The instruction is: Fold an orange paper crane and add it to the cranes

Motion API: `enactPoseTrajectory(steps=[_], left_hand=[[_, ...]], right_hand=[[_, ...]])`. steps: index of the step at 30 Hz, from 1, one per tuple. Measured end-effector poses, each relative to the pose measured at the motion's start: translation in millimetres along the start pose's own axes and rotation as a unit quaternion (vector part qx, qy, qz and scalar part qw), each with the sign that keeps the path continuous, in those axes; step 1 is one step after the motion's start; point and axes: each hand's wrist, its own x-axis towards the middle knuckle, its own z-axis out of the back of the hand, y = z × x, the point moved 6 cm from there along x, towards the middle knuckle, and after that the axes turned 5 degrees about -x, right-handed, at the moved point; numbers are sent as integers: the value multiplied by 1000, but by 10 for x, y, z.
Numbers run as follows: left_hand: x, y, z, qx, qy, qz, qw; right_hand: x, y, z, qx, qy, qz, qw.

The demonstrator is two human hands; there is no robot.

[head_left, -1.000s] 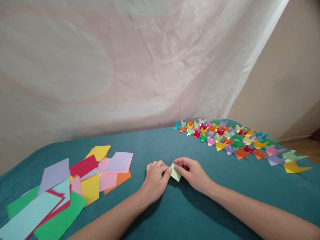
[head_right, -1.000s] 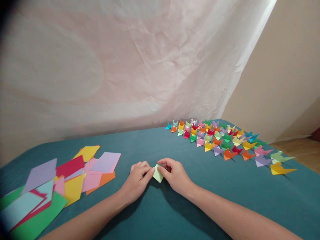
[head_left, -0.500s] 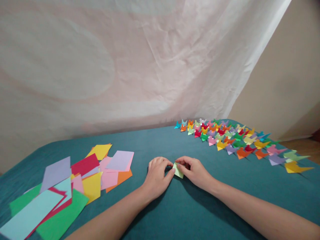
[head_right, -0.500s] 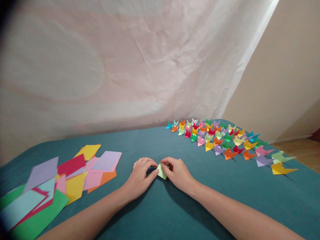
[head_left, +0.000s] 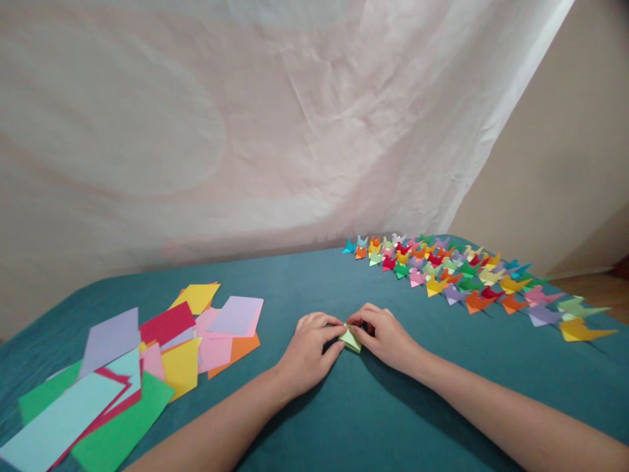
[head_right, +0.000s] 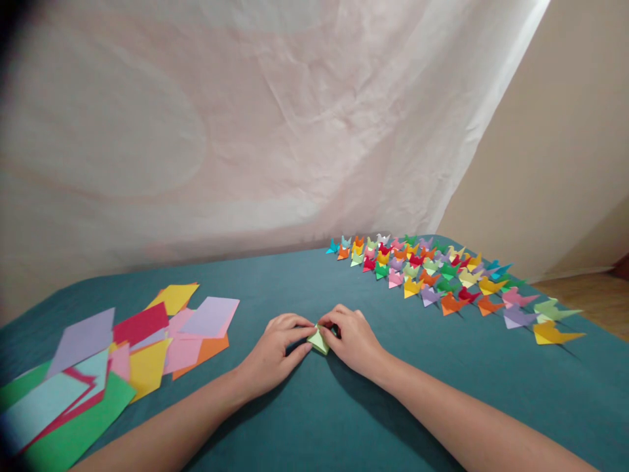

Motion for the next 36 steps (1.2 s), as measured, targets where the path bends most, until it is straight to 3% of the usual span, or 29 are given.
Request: enactPoseTrajectory(steps=[13, 21, 36], left_hand=[[2, 8, -1, 10, 7, -36, 999], [-8, -44, -5, 37, 10, -56, 998], [-26, -50, -33, 55, 29, -60, 996]], right_hand=[[-13, 12, 15, -2, 5, 15, 1000], [-40, 126, 67, 9, -4, 64, 998], [-173, 365, 70, -160, 33, 109, 981]])
